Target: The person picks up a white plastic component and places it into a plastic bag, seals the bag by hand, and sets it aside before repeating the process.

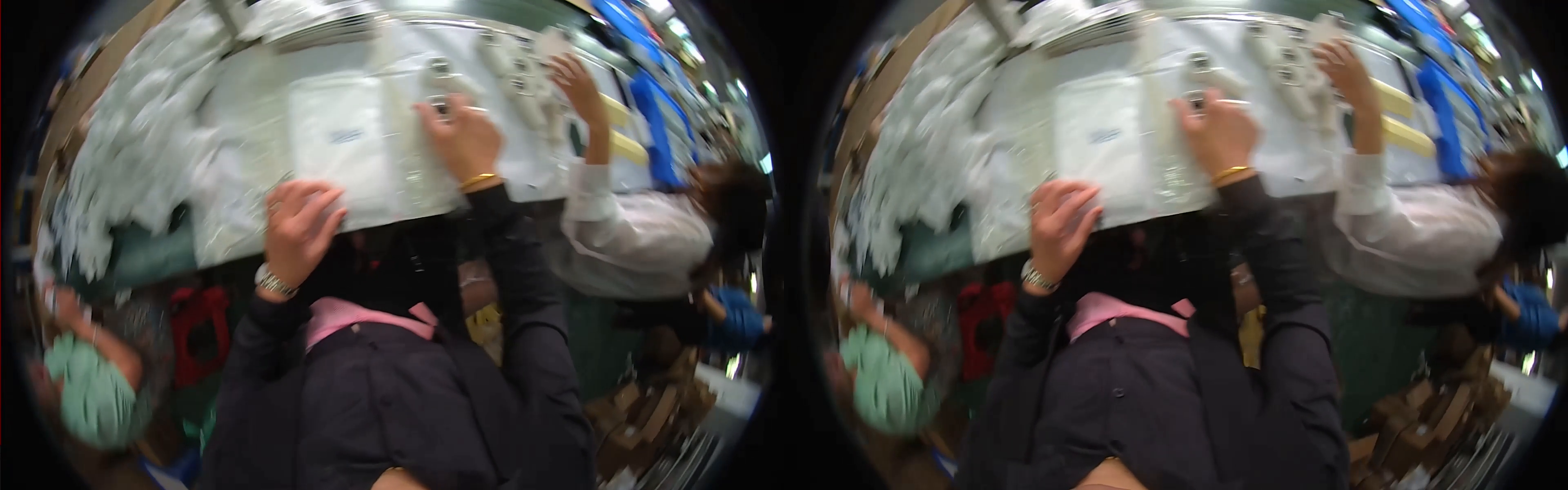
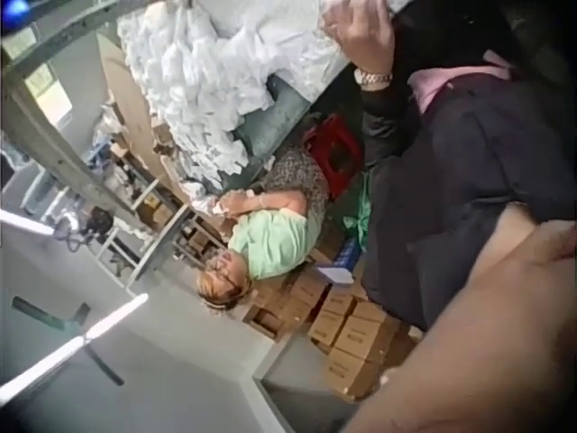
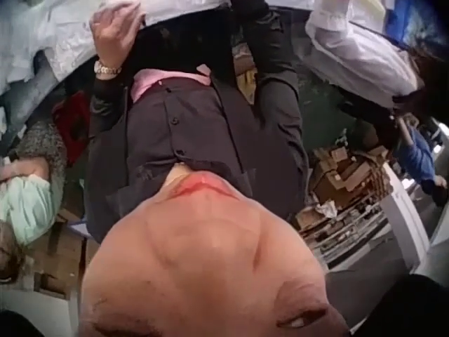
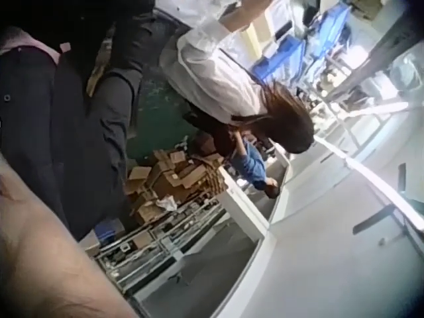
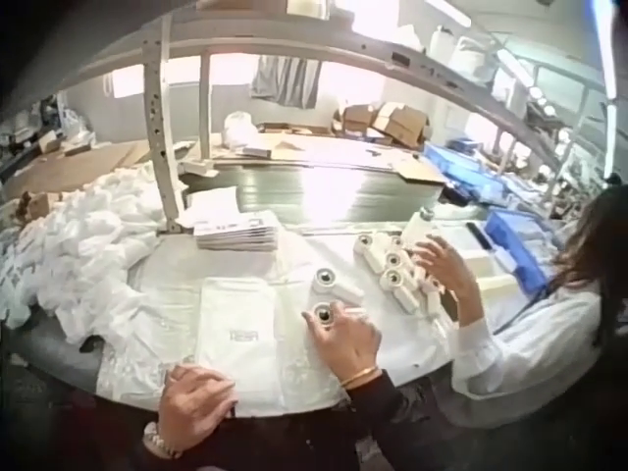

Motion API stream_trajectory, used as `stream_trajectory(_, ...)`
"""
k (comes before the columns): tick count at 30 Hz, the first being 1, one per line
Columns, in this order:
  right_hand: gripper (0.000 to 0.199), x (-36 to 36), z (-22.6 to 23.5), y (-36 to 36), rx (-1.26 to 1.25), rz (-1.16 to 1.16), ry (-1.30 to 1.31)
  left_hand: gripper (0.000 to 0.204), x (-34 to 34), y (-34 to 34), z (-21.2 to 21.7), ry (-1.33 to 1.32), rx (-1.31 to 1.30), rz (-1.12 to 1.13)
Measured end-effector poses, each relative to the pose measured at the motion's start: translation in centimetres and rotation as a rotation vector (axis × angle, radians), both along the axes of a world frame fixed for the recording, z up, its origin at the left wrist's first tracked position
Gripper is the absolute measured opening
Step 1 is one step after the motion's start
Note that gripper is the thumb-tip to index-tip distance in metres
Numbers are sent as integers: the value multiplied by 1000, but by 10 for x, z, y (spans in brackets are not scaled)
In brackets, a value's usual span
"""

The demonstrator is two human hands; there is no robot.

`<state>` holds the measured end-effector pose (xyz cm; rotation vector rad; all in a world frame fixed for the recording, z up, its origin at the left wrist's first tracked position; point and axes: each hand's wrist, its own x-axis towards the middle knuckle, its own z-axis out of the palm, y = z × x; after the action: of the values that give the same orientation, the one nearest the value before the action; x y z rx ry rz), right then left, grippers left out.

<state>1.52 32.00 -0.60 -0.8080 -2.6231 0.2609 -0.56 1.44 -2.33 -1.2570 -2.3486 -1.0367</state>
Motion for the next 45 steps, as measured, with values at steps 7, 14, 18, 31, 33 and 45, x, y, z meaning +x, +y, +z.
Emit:
stream_trajectory(7,41,14,6,-24,-52,69,0,31,3,-3,6,26,-51,-42)
stream_trajectory(14,39,56,3,-37,-194,253,358,32,1,2,-2,12,-22,-53)
stream_trajectory(18,51,86,10,-83,-465,511,573,31,3,-3,-4,-30,-16,-39)
stream_trajectory(31,62,104,-26,-121,-561,603,470,12,-10,1,2,-126,-21,-1)
stream_trajectory(33,62,108,-34,-114,-583,566,475,10,-14,14,-1,-87,-4,10)
stream_trajectory(45,63,108,-32,-117,-844,645,475,14,-10,7,-5,-170,-29,113)
